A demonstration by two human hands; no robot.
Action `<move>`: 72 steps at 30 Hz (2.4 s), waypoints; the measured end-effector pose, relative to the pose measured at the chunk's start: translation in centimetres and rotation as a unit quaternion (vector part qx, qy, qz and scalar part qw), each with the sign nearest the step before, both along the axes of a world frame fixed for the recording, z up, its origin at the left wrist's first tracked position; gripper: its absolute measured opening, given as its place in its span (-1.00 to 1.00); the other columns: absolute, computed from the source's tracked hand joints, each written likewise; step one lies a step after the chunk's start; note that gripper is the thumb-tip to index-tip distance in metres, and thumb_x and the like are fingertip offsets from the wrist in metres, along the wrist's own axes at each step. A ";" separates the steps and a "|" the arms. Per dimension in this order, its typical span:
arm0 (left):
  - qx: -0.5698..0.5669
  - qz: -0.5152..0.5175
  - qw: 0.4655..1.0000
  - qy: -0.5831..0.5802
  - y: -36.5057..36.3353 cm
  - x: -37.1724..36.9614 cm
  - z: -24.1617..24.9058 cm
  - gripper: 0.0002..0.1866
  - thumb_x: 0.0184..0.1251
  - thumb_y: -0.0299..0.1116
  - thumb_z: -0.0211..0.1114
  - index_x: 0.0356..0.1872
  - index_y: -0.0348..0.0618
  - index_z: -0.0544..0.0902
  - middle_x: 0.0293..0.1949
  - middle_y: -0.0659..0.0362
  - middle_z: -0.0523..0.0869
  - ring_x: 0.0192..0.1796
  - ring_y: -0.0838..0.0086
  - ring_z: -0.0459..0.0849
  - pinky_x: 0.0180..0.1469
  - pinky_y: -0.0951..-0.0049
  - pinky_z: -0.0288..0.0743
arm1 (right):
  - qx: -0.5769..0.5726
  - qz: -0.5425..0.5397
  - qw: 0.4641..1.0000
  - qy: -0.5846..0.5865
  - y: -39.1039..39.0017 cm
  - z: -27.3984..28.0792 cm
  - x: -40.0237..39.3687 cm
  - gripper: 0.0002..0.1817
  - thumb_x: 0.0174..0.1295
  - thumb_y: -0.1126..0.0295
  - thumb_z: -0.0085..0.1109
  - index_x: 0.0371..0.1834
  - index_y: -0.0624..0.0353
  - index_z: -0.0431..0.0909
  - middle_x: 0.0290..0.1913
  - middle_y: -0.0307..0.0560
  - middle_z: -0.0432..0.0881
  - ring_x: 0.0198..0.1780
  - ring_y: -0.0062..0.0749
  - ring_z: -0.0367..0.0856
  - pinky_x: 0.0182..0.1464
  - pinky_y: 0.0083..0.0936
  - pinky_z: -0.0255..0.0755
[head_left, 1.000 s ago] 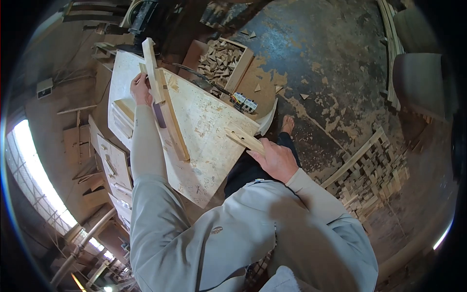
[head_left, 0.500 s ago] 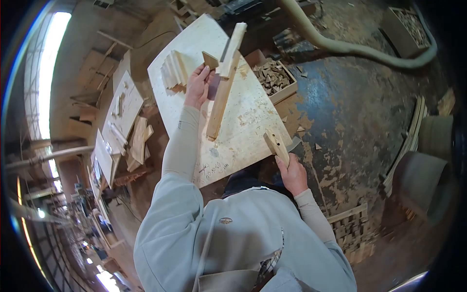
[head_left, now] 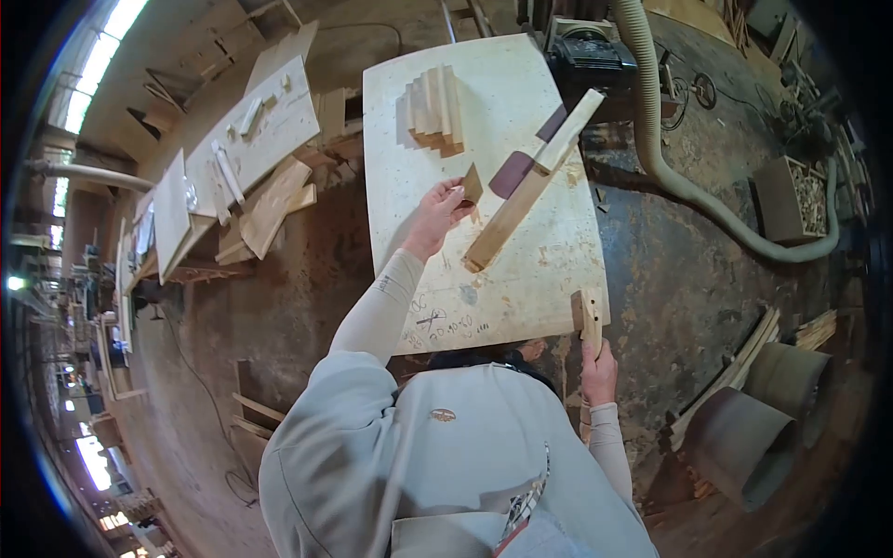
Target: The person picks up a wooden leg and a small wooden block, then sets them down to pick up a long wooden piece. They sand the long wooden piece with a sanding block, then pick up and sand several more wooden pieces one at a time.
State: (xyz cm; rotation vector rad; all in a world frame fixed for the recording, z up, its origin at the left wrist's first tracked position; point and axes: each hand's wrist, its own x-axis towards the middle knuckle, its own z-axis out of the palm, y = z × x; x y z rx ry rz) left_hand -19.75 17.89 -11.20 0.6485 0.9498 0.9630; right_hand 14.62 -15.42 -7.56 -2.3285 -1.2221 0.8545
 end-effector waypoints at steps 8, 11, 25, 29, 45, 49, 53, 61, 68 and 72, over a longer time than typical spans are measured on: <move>-0.002 0.074 0.995 -0.065 -0.2 -11.5 -3.9 -0.62 0.83 -0.40 0.26 0.48 -0.32 0.57 0.31 0.11 0.75 0.26 0.42 0.80 0.44 0.35 0.73 | 0.016 -0.011 1.000 -0.021 -0.4 0.0 -1.0 -0.48 0.71 0.00 0.17 0.08 0.38 0.65 -0.35 0.21 0.74 -0.28 0.18 0.77 -0.16 0.00 0.56; -0.010 0.107 0.989 -0.099 -0.7 -14.5 -5.0 -0.58 0.82 -0.41 0.28 0.52 -0.35 0.55 0.31 0.09 0.74 0.25 0.41 0.80 0.43 0.35 0.74 | 0.012 -0.037 0.999 -0.012 -0.2 0.0 -1.6 -0.48 0.70 0.00 0.18 0.09 0.39 0.65 -0.37 0.16 0.74 -0.31 0.13 0.75 -0.17 -0.03 0.57; 0.144 -0.292 0.943 0.073 -7.9 -7.7 2.0 -0.51 0.59 -0.55 0.45 0.48 -0.32 0.65 -0.07 0.29 0.72 -0.05 0.66 0.67 0.04 0.56 0.60 | 0.122 0.029 0.990 0.059 6.6 8.3 -12.2 -0.27 0.51 0.08 0.52 0.62 0.20 0.54 0.46 0.15 0.68 0.34 -0.18 0.71 0.36 -0.23 0.64; 0.201 -0.419 0.886 0.009 -11.9 -0.5 6.1 -0.52 0.62 -0.53 0.48 0.48 -0.22 0.64 0.05 0.23 0.78 0.04 0.56 0.74 0.10 0.51 0.66 | 0.109 0.100 0.982 0.118 6.5 10.8 -12.7 -0.36 0.55 0.06 0.47 0.55 0.16 0.58 0.20 0.08 0.80 0.18 -0.23 0.79 0.24 -0.25 0.66; 0.497 -0.309 0.775 0.238 -26.5 25.9 8.2 -0.57 0.57 -0.18 0.53 0.29 -0.20 0.73 0.21 -0.02 0.77 0.27 -0.05 0.73 0.35 0.06 0.59 | 0.238 -0.295 0.904 0.197 -10.0 7.3 19.0 -0.74 0.62 0.24 0.39 0.09 0.23 0.79 -0.14 -0.20 0.84 -0.23 -0.62 0.73 -0.15 -0.58 0.63; 0.582 -0.259 0.665 0.390 -29.8 30.1 6.5 -0.57 0.54 -0.06 0.51 0.20 -0.13 0.76 0.16 0.03 0.80 0.29 0.01 0.73 0.36 0.01 0.55 | 0.145 -0.338 0.916 0.159 -18.8 -2.6 27.3 -0.75 0.55 0.24 0.42 -0.04 0.25 0.79 -0.26 -0.17 0.83 -0.24 -0.60 0.75 -0.19 -0.53 0.61; 0.556 -0.248 0.656 0.447 -30.2 31.6 5.8 -0.62 0.53 -0.06 0.52 0.15 -0.08 0.78 0.08 0.08 0.83 0.23 0.05 0.76 0.29 0.02 0.55 | -0.050 -0.207 0.977 0.024 -25.3 -15.9 26.9 -0.61 0.44 0.10 0.48 -0.23 0.29 0.87 -0.42 0.00 0.84 -0.36 -0.34 0.81 -0.19 -0.28 0.66; 0.589 -0.232 0.620 0.464 -34.1 32.6 4.5 -0.71 0.47 -0.17 0.53 0.06 -0.07 0.80 -0.07 0.13 0.85 0.13 0.11 0.78 0.26 0.02 0.55 | -0.306 0.048 0.935 0.171 -30.2 -19.1 25.3 -0.58 0.38 0.12 0.37 -0.08 0.32 0.91 0.01 0.28 0.92 -0.07 0.05 0.91 0.05 -0.02 0.73; 0.577 -0.228 0.614 0.488 -36.3 32.8 5.4 -0.76 0.48 -0.19 0.52 -0.01 -0.08 0.83 -0.09 0.12 0.86 0.10 0.11 0.79 0.27 0.04 0.55 | 0.409 -0.370 0.816 0.174 -15.9 8.9 54.4 -0.40 0.59 -0.24 0.33 -0.20 0.17 0.61 -0.35 -0.11 0.71 -0.43 -0.40 0.70 -0.36 -0.29 0.61; 0.600 -0.201 0.597 0.493 -34.5 32.1 2.6 -0.72 0.55 -0.07 0.45 -0.03 -0.06 0.84 -0.12 0.06 0.84 0.09 0.08 0.79 0.27 0.01 0.56 | 0.442 -0.344 0.821 -0.108 -12.7 22.4 58.5 -0.06 0.44 -0.31 0.45 0.45 0.43 0.63 -0.21 0.19 0.86 -0.28 -0.20 0.88 -0.01 -0.23 0.72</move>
